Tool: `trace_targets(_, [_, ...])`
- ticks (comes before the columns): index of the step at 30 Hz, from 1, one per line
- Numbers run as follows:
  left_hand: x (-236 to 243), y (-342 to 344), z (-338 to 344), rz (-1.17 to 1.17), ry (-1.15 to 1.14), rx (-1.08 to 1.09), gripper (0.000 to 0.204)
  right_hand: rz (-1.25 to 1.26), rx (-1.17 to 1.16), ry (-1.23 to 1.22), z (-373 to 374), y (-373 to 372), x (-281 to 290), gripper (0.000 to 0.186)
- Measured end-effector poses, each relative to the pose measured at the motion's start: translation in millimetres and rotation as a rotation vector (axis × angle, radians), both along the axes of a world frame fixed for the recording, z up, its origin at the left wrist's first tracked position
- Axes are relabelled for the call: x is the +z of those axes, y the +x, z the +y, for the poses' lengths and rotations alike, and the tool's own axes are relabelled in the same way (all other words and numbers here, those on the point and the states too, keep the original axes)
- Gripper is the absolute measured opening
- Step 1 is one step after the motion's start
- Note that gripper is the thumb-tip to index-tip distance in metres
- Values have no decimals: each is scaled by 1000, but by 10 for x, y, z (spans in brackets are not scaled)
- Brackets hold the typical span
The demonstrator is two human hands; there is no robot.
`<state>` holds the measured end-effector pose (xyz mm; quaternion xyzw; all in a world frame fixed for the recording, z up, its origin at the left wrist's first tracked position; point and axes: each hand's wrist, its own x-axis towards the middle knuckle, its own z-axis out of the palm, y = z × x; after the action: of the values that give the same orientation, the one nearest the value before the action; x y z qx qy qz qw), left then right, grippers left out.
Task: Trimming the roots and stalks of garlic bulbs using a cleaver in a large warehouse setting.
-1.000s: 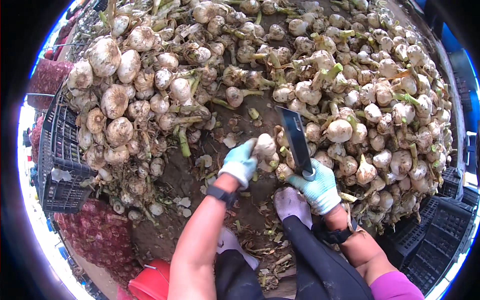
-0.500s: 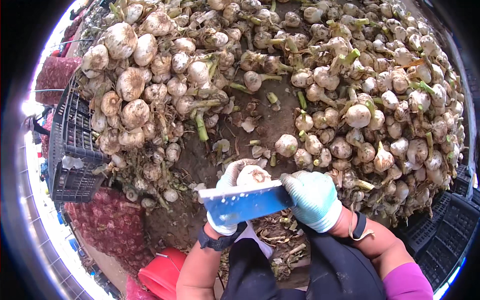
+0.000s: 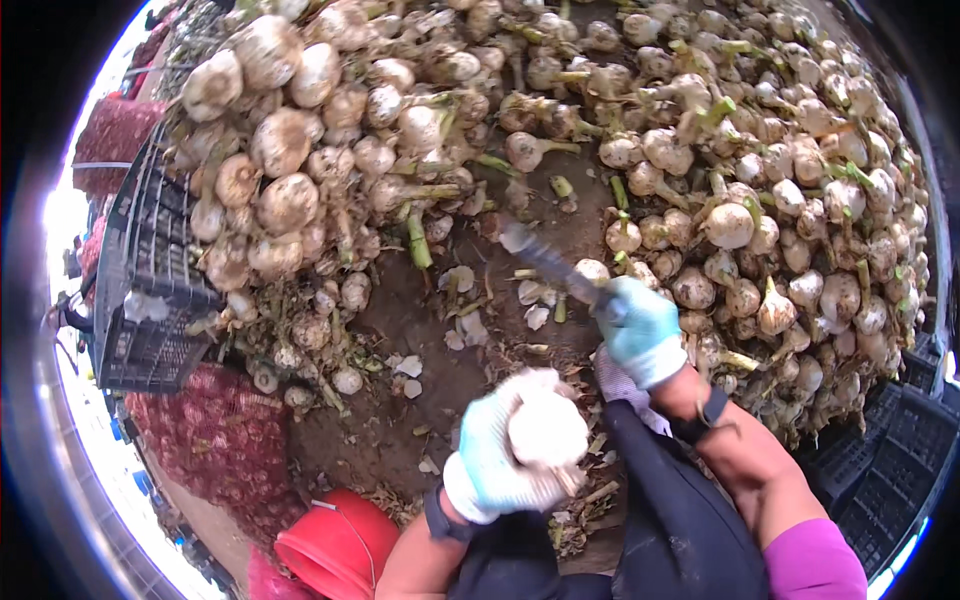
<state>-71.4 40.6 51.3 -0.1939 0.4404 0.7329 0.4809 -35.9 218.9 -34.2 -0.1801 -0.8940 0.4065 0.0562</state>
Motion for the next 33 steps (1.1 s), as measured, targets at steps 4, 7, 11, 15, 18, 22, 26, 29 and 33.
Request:
trace_targets(4, [-353,-38,-275,485,-153,-7,72,-264,12,-677,-205,-178,530,26])
trace_targets(7, [-545,-27,-246,1174,-489,-201,82,-351,116,-1133,-242,-119,489,37])
trace_targets(11, [-624,-16,-222,735,-521,90,78,-318,53,-1012,-295,-170,661,46])
trace_targets(15, [-430,-116,-378,186,157,278,46,-285,389,-720,-188,-164,635,45])
trace_targets(18, [-352,-134,-303,293,-317,-13,25,-114,357,-243,-231,-148,573,35])
trace_targets(22, [-483,-188,-358,1618,-684,-136,31,60,496,45,-166,-164,421,27])
trace_targets(26, [-354,-240,-304,736,-351,339,10,-229,269,59,173,-87,120,18])
trace_targets(29, [-429,-511,-251,576,-354,324,13,-230,-45,-295,270,-113,192,26])
trace_targets(33, [165,-755,663,587,-50,-24,52,-200,-286,-678,469,-127,247,27])
